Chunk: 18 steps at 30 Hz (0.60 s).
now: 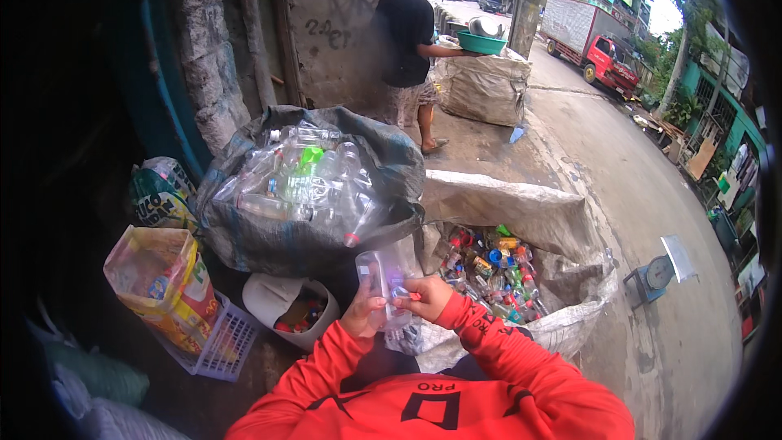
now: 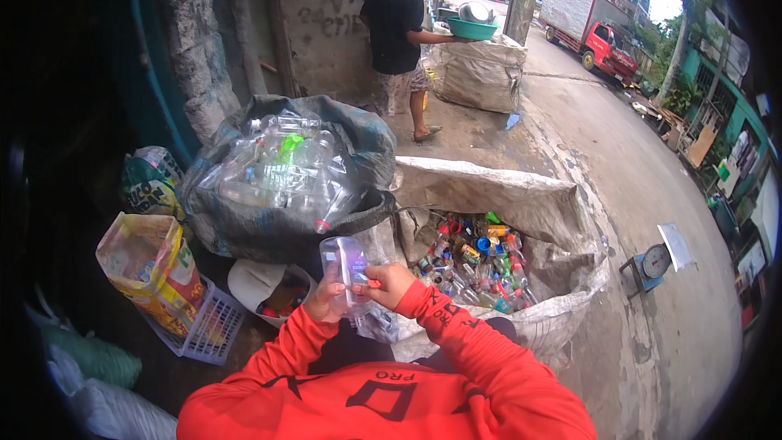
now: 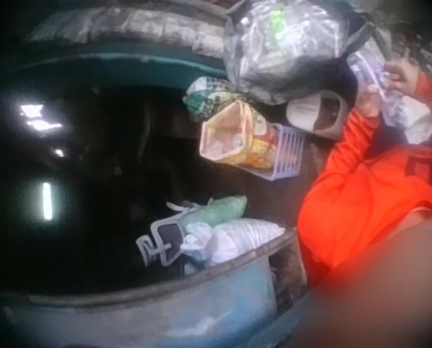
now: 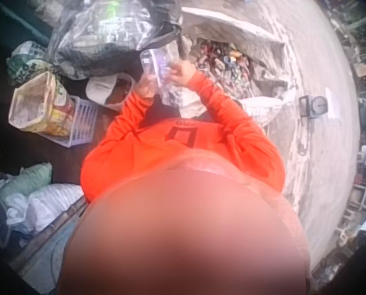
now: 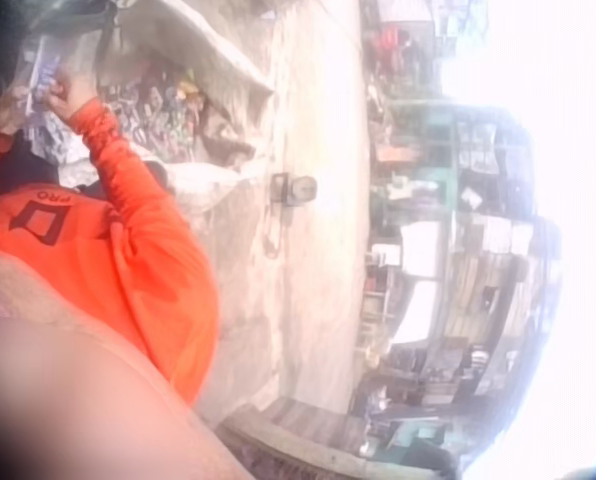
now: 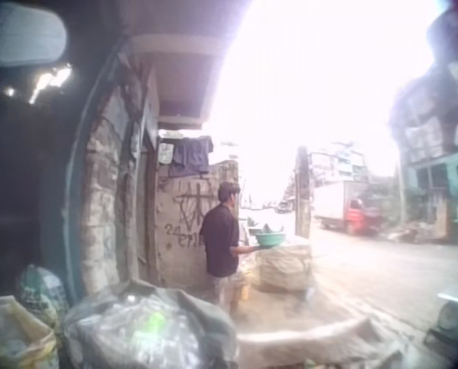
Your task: The person repeatedly picks up plastic bottles from a large sack, removes labels by hand, and places the bottles into a separate sack. The person handles various bottle types, including clear and colored plastic bottles, and discards labels into a nearby container.
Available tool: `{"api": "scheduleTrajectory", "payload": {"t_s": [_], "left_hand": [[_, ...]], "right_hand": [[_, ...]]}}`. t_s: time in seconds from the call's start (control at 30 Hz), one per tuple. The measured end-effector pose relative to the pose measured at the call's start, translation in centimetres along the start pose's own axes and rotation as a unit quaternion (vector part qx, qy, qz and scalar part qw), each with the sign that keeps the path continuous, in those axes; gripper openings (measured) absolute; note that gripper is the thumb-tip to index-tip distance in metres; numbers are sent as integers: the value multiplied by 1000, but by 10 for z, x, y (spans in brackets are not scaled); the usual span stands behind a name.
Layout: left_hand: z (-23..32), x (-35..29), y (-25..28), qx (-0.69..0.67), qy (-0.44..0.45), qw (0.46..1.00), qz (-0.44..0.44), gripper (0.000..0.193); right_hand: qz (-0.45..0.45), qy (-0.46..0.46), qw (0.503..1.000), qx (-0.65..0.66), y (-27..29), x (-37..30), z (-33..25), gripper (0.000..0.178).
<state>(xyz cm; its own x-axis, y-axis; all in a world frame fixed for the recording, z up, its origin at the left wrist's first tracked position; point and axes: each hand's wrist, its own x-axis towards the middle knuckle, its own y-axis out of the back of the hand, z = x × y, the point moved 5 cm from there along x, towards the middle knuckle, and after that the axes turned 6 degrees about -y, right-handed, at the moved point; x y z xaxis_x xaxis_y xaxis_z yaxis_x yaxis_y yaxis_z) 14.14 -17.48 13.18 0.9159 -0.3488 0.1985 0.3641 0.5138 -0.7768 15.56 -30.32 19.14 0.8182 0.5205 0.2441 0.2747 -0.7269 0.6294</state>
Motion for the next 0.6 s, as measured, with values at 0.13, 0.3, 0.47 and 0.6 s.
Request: {"api": "scheduleTrajectory", "payload": {"t_s": [0.13, 0.3, 0.47, 0.6], "left_hand": [[2, 3, -5, -9, 21, 1000, -5, 76], [6, 16, -20, 5, -24, 999, -36, 76], [4, 15, -27, 40, -36, 998, -46, 77], [4, 18, -25, 25, -12, 998, -64, 78]], "right_hand": [[-6, 58, 997, 40, 3, 2, -4, 26], [74, 111, 990, -44, 17, 7, -4, 23], [111, 158, 979, -61, 23, 7, 1, 23], [126, 90, 987, -47, 25, 9, 10, 22]]}}
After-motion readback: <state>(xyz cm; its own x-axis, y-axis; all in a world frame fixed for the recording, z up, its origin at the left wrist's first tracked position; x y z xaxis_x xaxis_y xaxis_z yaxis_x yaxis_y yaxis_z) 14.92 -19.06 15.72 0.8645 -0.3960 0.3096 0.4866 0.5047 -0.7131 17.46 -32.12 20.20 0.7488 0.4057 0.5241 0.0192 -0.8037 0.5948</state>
